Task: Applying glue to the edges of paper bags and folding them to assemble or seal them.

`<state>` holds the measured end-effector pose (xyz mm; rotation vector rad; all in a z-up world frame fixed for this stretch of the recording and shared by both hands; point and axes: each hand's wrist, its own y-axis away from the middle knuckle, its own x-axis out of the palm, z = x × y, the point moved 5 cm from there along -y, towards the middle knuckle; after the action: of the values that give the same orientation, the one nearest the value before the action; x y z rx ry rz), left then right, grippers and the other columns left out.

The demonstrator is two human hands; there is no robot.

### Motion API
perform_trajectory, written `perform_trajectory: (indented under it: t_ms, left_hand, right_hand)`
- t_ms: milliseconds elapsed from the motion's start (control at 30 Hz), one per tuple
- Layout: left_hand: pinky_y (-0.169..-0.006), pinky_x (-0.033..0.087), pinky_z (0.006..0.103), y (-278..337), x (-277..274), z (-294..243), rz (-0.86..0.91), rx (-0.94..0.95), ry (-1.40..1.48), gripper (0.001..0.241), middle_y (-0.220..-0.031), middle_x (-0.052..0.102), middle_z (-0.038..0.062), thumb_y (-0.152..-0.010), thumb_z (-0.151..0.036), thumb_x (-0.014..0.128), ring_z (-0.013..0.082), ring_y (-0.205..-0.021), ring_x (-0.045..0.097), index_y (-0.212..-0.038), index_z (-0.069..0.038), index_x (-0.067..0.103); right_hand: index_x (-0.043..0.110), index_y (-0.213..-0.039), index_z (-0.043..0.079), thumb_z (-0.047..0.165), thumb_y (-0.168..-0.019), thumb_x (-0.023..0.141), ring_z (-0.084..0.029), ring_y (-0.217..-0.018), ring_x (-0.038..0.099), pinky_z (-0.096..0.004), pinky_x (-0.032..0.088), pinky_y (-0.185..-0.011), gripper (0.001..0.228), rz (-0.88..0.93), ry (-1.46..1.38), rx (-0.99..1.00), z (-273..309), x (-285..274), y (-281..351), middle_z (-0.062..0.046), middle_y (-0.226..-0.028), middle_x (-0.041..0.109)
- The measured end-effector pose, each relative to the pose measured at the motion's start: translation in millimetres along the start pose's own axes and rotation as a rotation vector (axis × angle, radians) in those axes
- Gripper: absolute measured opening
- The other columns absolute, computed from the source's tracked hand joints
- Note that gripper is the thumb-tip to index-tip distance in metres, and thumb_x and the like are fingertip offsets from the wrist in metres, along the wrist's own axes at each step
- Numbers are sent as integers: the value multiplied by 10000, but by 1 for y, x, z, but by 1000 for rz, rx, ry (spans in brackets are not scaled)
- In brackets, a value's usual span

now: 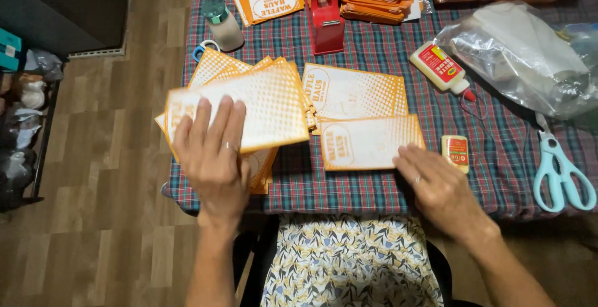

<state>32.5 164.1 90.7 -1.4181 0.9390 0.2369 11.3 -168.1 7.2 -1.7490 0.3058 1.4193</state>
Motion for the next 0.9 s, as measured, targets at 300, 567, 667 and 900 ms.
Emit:
perform_trajectory:
  t_ms: [300, 567, 667, 900]
  left_hand:
    - [-828, 402, 517, 18, 60, -58, 244, 37, 365, 482, -1127, 611, 152, -924, -444, 717, 352, -1001, 610, -1206, -69, 607]
    - [-526, 377, 321, 62, 86, -125, 231, 190, 416, 73, -796, 715, 96, -953, -44, 774, 197, -672, 558, -902, -29, 723]
    - [-602, 507, 327, 69, 98, -115, 271, -5, 585, 136, -757, 711, 90, -850, -51, 868, 212, -687, 634, -865, -49, 733]
    - [-665, 507, 320, 50, 93, -98, 401, -312, 802, 199, -738, 720, -21, -772, -280, 880, 153, -745, 623, -749, -150, 731]
  right_hand:
    - [645, -1298, 15, -201, -769, 721, -395, -1254, 663, -489, 610, -930, 577, 52, -17, 28, 46, 7, 25, -198, -1317, 695]
    - [669, -1272, 37, 50, -886, 770, -330, -1243, 684, -467, 561, -1060, 399, -64, -335, 170, 32, -15, 4, -169, -1316, 704]
    - [641, -1237, -61, 30, -926, 705, -391, -1260, 650, -472, 531, -1149, 330, -210, -321, 300, 13, -18, 20, -293, -1361, 635]
    - [682, -1035, -57, -67, -998, 551, -269, -923, 675, -347, 557, -824, 137, -248, -430, 574, 2, -27, 32, -172, -987, 697]
